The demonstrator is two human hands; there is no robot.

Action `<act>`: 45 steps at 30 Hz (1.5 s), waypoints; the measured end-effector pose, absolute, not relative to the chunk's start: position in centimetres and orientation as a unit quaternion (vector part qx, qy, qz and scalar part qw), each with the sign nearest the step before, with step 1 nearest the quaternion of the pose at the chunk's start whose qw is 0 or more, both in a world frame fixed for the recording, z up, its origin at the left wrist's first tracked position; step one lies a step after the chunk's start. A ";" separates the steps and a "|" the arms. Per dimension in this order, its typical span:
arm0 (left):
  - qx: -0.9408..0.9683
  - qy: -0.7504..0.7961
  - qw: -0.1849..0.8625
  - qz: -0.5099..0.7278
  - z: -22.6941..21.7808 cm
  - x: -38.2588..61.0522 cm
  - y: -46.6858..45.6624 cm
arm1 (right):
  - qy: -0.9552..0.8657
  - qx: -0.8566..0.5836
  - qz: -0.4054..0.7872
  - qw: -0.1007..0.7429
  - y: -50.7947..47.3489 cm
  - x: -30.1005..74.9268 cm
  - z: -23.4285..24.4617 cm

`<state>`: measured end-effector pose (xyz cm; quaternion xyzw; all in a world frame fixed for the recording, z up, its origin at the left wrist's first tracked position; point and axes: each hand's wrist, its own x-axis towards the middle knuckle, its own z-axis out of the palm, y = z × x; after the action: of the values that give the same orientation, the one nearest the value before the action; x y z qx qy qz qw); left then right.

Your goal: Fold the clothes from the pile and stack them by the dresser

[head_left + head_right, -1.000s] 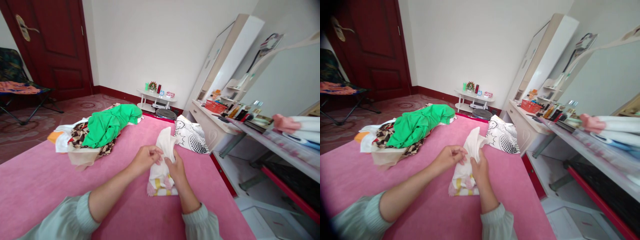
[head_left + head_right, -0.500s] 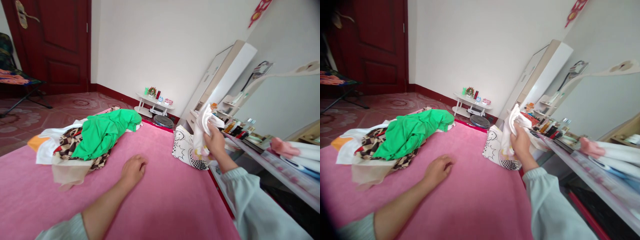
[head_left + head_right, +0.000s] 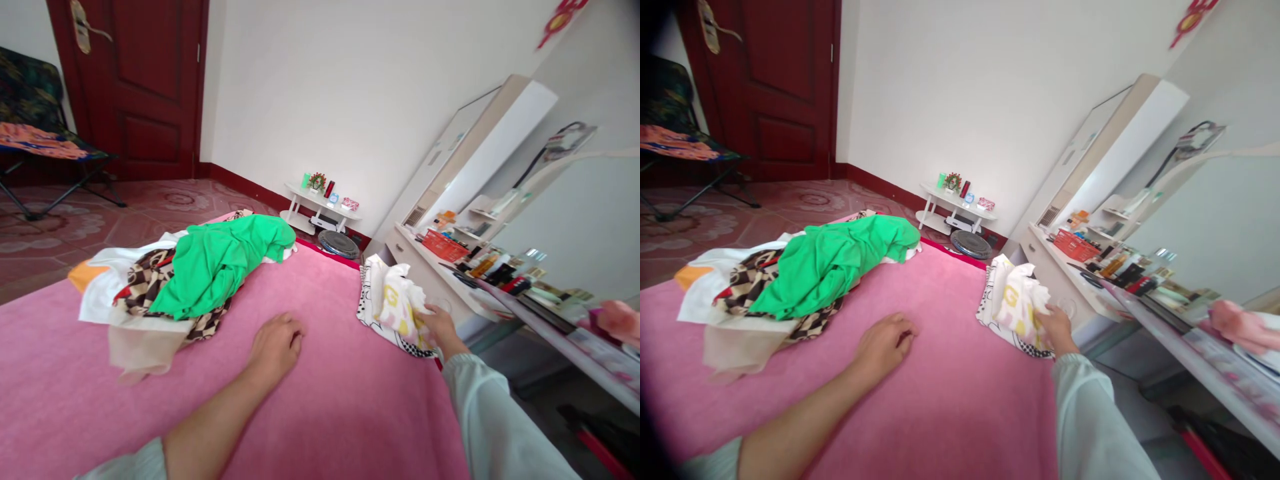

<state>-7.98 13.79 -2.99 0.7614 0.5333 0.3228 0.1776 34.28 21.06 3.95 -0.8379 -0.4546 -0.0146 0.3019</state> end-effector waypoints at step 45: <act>0.752 0.532 0.182 0.345 -2.8 -8.3 13.3 | -0.589 -0.802 -0.092 0.029 15.4 17.6 -4.1</act>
<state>-8.29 13.28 -2.83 0.7519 0.5317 0.3446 0.1823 17.64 15.35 -4.08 -0.8023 -0.5891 -0.0915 0.0294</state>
